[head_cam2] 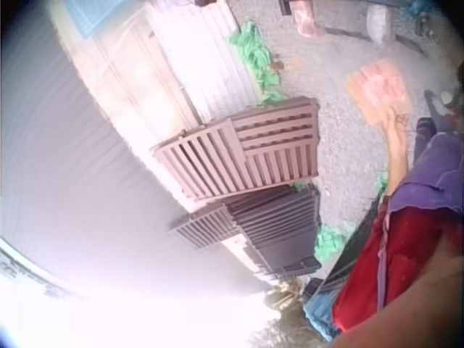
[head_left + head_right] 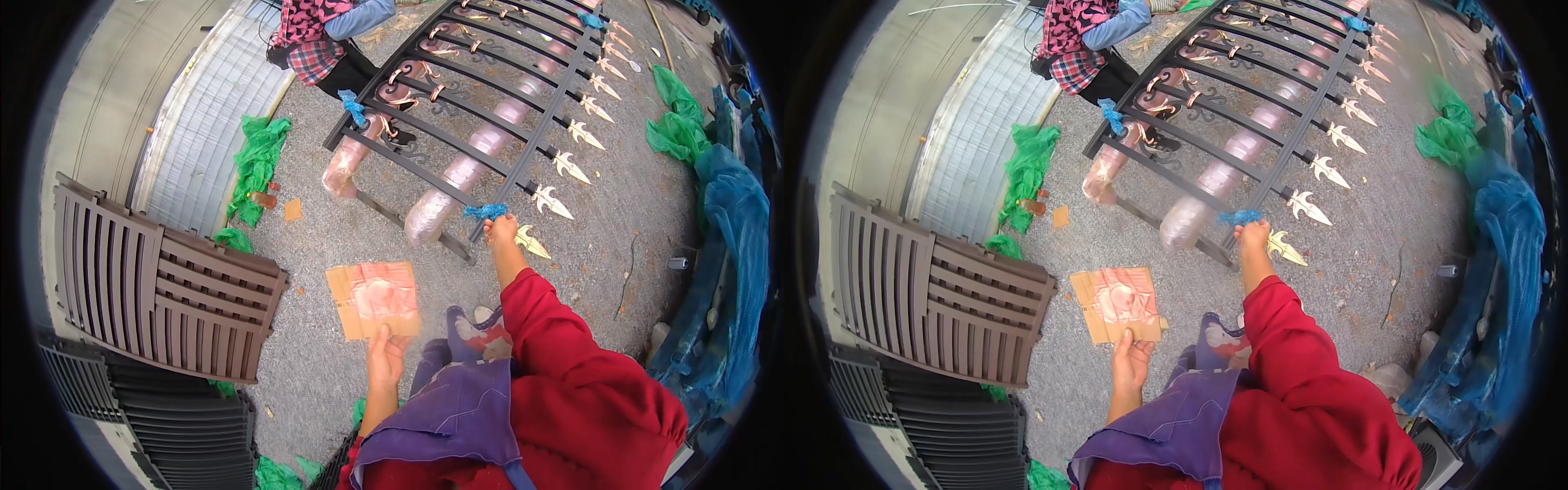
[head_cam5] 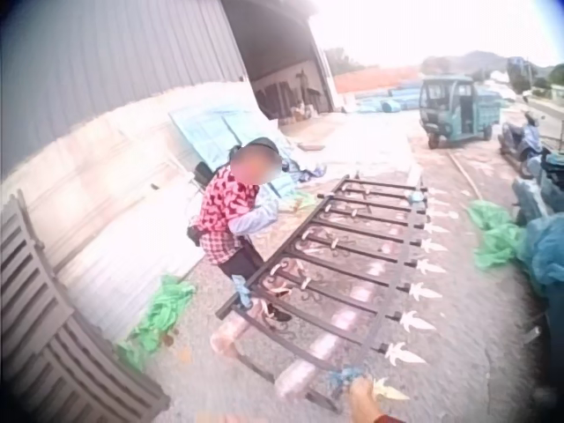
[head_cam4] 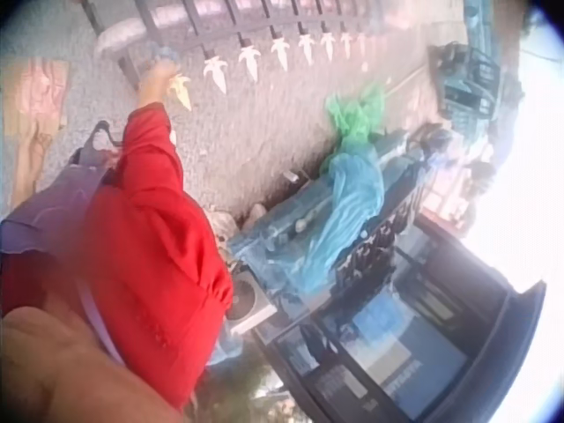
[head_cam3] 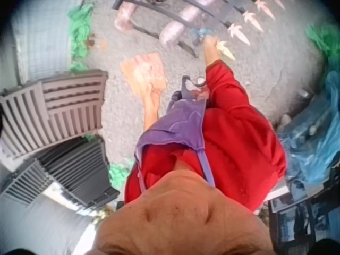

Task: The person uses a sponge to apply pink paint to a black metal gate, referencing a cardboard sample. They repeatedly dab the sponge onto the sample and then onto the gate's bars and decorative elements. Another person is visible working nearby.

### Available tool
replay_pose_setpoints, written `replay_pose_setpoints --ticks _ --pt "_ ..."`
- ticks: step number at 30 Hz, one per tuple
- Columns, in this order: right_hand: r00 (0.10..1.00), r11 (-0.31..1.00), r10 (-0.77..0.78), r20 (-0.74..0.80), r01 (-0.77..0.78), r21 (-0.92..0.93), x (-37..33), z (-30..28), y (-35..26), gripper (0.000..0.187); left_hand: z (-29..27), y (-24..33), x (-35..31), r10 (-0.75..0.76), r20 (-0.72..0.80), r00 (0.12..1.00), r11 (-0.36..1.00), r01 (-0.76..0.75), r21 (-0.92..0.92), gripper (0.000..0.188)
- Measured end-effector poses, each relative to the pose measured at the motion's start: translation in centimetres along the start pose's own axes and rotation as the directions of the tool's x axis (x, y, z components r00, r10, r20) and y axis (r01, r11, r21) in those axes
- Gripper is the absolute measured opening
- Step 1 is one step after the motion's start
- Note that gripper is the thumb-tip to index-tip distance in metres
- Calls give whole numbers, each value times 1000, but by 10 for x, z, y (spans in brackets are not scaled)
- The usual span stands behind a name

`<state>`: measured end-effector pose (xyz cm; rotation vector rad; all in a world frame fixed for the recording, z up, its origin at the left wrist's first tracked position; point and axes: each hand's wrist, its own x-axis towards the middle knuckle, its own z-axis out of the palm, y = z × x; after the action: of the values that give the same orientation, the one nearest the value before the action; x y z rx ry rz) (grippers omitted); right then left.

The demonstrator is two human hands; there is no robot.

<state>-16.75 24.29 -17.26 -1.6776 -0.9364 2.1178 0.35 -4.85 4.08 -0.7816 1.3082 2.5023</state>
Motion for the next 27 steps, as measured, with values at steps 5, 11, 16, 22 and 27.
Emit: replay_pose_setpoints --ticks 5,11,16,22,27 --pt "895 621 -326 306 447 -644 39 -44 -13 27 14 -7 8 -26 70 997 999 23 37 28" --pt "703 219 -506 500 665 -713 4 -58 -47 18 14 -4 -1 18 49 999 994 -24 109 32" --pt "544 384 -317 777 822 -420 29 -72 -34 23 14 -11 2 -28 79 996 993 19 118 34" --pt "616 434 -252 746 761 -482 1 -80 -51 21 43 -19 3 -60 60 996 998 58 39 32" --pt "424 537 -79 902 781 -319 -54 -102 -89 21 77 -33 20 -143 134 981 988 150 -45 30"
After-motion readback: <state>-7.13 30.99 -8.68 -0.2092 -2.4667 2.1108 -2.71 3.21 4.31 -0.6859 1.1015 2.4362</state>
